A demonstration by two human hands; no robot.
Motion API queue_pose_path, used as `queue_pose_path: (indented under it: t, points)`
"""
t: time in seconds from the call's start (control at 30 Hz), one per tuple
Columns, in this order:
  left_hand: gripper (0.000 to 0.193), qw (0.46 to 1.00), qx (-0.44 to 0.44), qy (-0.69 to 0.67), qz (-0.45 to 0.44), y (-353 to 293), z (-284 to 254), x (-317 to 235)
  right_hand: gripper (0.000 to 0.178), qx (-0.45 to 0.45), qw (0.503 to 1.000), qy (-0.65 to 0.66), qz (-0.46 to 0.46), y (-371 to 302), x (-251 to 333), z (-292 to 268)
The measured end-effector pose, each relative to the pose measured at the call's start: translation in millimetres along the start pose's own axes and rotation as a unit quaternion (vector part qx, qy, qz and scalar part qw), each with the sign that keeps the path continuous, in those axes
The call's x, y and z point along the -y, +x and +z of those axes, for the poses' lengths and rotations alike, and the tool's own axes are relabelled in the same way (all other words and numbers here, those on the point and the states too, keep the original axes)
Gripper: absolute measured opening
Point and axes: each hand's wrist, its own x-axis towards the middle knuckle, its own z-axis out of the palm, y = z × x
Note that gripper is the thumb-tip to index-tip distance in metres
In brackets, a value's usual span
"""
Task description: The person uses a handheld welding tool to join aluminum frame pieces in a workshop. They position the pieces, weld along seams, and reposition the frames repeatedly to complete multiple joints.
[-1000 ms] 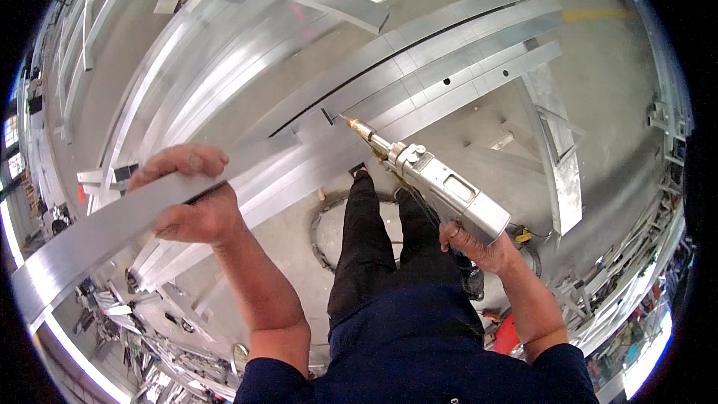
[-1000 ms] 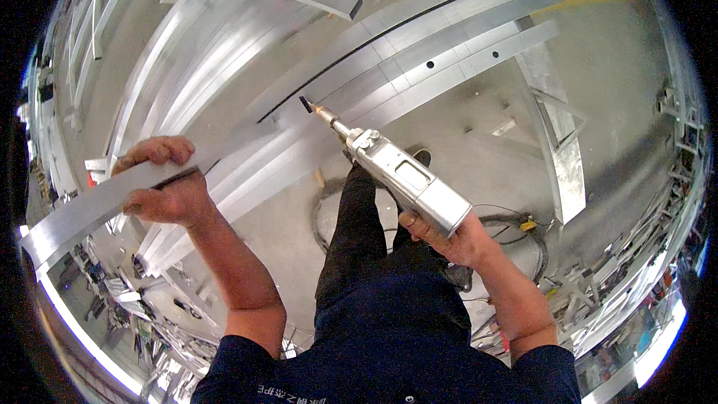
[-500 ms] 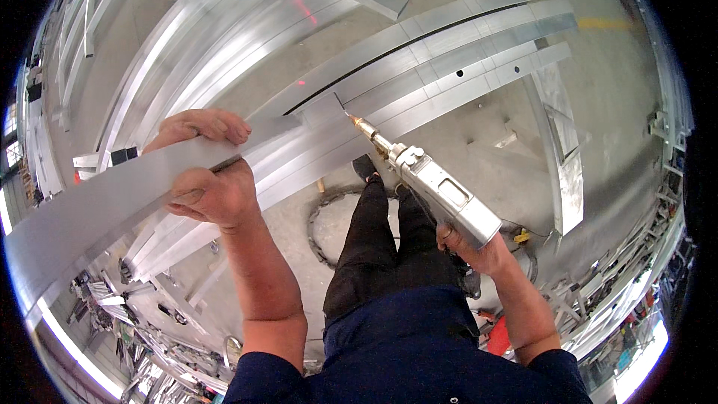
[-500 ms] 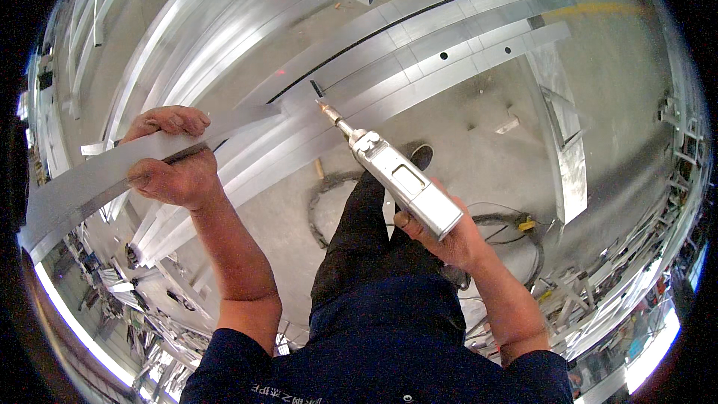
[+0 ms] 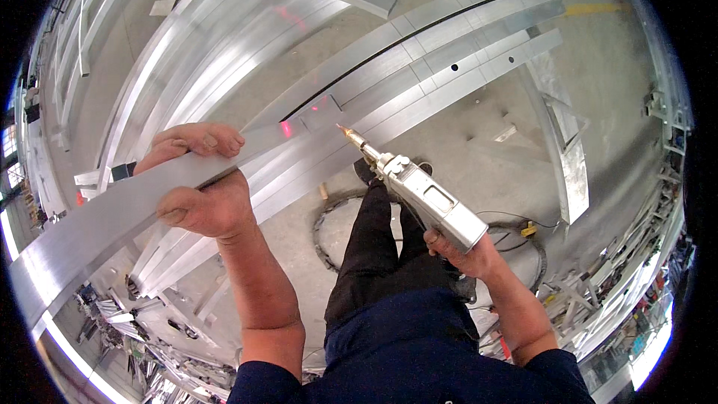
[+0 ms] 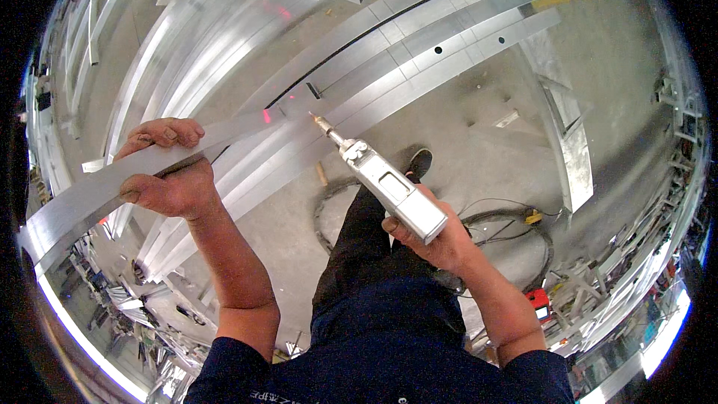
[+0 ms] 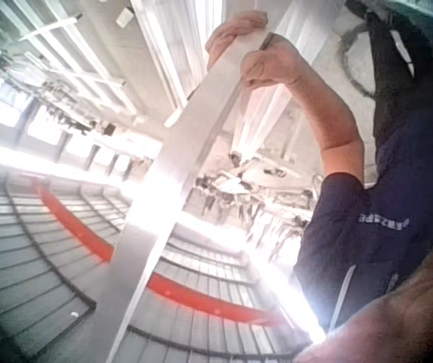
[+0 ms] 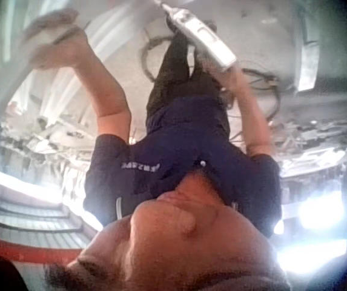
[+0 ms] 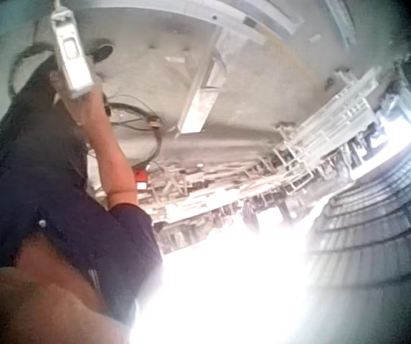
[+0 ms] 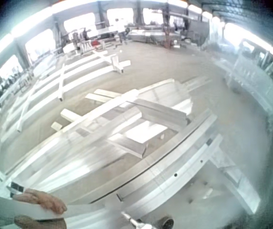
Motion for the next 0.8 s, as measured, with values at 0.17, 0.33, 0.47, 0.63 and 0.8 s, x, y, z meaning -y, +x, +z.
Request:
queue_pose_path:
  t: [0.17, 0.33, 0.47, 0.63, 0.8]
  points:
    - [0.056, 1.0, 0.004, 0.026, 0.005, -0.5, 7.2, -0.9, 0.057, 0.0, 1.0, -0.009, 0.013, -2.7, -3.5, -10.3]
    - [0.05, 0.999, 0.0, 0.051, 0.012, 0.7, 19.6, -5.1, 0.054, 0.0, 0.999, -0.043, 0.014, -1.8, -3.7, -17.7]
    - [0.034, 0.996, 0.075, 0.045, 0.011, 10.3, 16.5, -4.6, 0.051, -0.002, 0.999, -0.032, 0.002, -2.7, -6.2, -21.6]
    - [0.012, 0.998, 0.033, 0.036, -0.037, -1.5, 18.9, -0.5, 0.05, 0.015, 0.999, -0.02, -0.021, 1.2, -7.8, -22.6]
    - [0.006, 0.994, 0.042, -0.026, -0.094, -11.4, 10.1, 0.7, 0.052, 0.034, 0.998, -0.019, -0.046, 6.4, -1.3, -22.5]
